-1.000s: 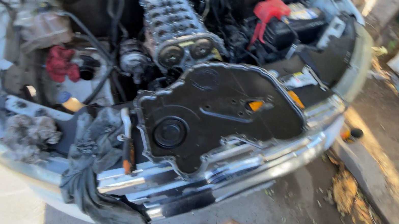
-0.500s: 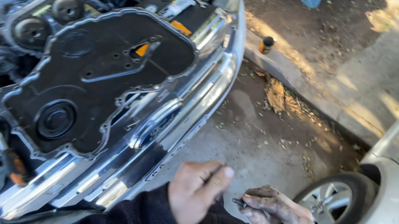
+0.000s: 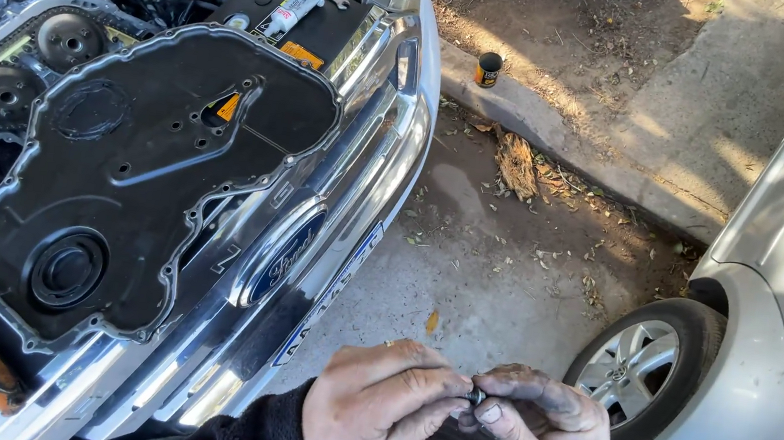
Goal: The person stands at the front of a car with the hood open and a plastic engine timing cover resting on the bumper. They press small rubber grommets and seals into holes in the cover one at a time by hand, occasionally reaching for more parts from a rag on the bumper.
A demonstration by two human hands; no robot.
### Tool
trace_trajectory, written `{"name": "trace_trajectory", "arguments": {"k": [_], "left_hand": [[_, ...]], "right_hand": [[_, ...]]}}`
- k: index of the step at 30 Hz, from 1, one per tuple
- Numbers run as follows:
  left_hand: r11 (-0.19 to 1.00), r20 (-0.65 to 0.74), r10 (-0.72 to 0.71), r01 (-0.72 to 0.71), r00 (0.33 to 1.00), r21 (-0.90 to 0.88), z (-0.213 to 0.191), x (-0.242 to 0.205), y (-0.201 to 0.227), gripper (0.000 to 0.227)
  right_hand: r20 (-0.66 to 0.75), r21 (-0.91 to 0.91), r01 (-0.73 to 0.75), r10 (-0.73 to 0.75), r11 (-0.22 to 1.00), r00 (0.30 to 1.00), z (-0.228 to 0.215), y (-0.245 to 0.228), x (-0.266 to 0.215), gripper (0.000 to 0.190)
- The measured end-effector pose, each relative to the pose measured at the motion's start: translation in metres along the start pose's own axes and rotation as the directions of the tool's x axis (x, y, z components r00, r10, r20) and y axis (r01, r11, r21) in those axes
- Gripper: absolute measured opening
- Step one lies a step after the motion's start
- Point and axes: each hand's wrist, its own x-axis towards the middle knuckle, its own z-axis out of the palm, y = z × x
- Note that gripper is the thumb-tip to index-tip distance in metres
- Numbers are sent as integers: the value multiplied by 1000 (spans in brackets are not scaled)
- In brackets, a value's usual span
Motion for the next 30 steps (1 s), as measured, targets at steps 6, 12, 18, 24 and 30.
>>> {"name": "trace_trajectory", "arguments": {"k": [6,12,18,24,30], "left_hand": [[971,-99,136,-113,986,212,3,1,2,24],[873,-46,224,-180,973,453,-1,2,8,14],[844,-176,185,-65,967,532,11,-1,12,12],[962,-136,1,36,991,269,5,-1,11,19],[965,-101,-259,254,961,-60,10,-10,1,13]], "right_hand": [[-78,-96,-36,29,995,997,9,-4,-4,16],[-129,-92,-100,88,991,988,12,1,-7,12],[-111,-445,4,-60,896,992,23,-17,-1,13],[28,-604,235,-275,761,961,34,-32,8,18],[207,-617,414,-370,669,906,27,-32,12,17]]}}
